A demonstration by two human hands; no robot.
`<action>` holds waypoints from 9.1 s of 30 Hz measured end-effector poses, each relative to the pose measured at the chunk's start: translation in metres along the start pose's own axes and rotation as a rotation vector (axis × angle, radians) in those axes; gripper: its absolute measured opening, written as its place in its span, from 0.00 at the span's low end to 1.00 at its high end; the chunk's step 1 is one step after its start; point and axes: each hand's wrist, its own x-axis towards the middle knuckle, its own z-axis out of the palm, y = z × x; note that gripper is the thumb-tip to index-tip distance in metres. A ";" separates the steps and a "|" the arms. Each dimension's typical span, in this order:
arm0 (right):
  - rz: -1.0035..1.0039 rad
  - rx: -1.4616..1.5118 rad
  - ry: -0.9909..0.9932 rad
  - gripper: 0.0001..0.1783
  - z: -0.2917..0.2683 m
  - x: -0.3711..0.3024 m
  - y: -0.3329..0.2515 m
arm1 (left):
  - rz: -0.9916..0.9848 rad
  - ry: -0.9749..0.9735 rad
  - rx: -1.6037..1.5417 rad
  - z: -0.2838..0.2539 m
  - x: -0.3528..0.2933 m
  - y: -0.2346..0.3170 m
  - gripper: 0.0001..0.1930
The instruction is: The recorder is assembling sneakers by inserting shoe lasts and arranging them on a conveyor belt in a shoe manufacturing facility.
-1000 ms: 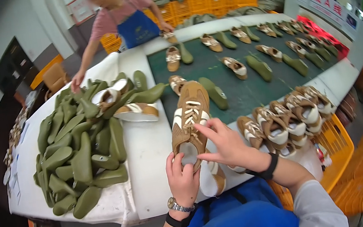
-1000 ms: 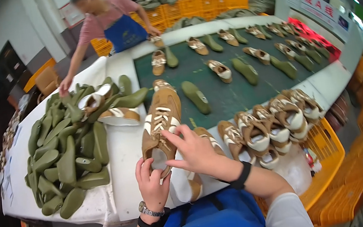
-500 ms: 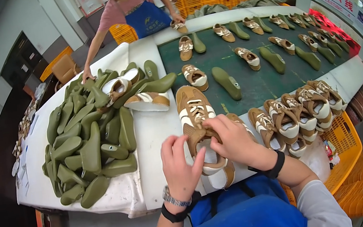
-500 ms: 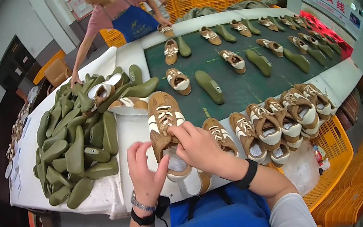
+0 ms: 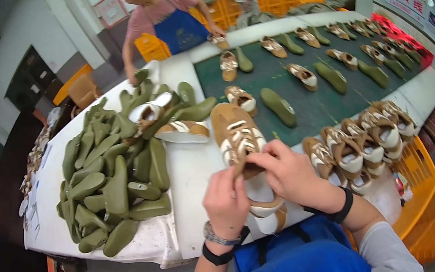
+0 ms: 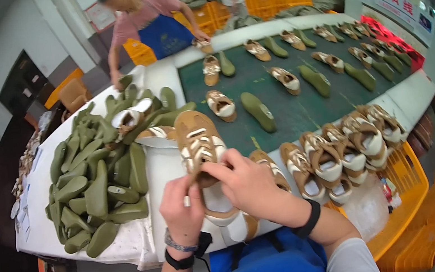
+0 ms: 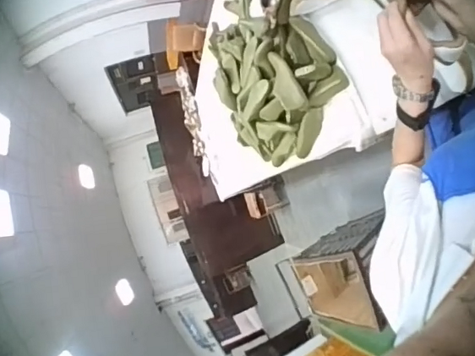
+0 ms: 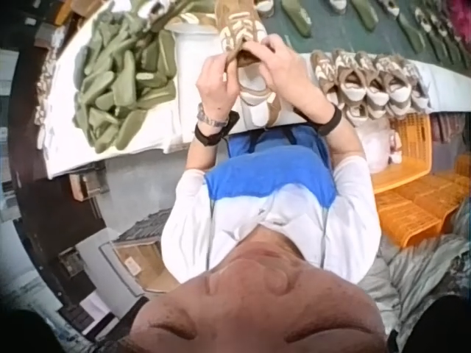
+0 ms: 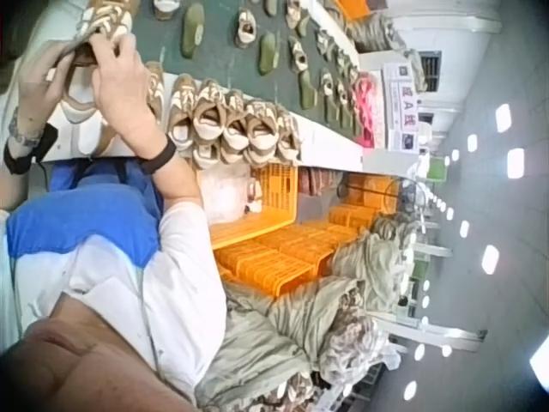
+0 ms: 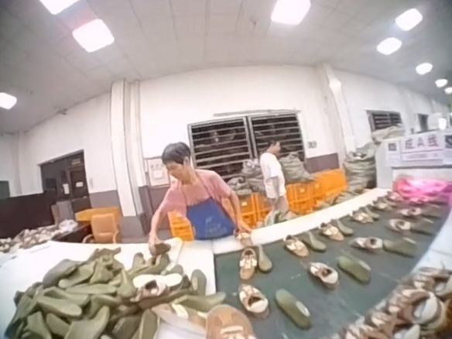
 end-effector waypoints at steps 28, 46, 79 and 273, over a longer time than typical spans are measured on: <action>-0.124 0.145 -0.457 0.12 0.017 -0.028 -0.007 | -0.427 -0.022 -0.442 0.030 -0.024 -0.049 0.07; -0.014 0.215 -0.067 0.20 -0.011 0.007 -0.003 | 0.137 -0.130 -0.173 -0.003 0.005 0.009 0.07; -0.043 0.401 -0.509 0.14 -0.039 -0.039 0.008 | 0.109 -0.404 -0.567 -0.004 -0.058 -0.008 0.12; 0.682 -0.513 -0.943 0.32 0.229 0.099 0.252 | -0.513 -0.175 -2.066 0.091 -0.083 -0.302 0.41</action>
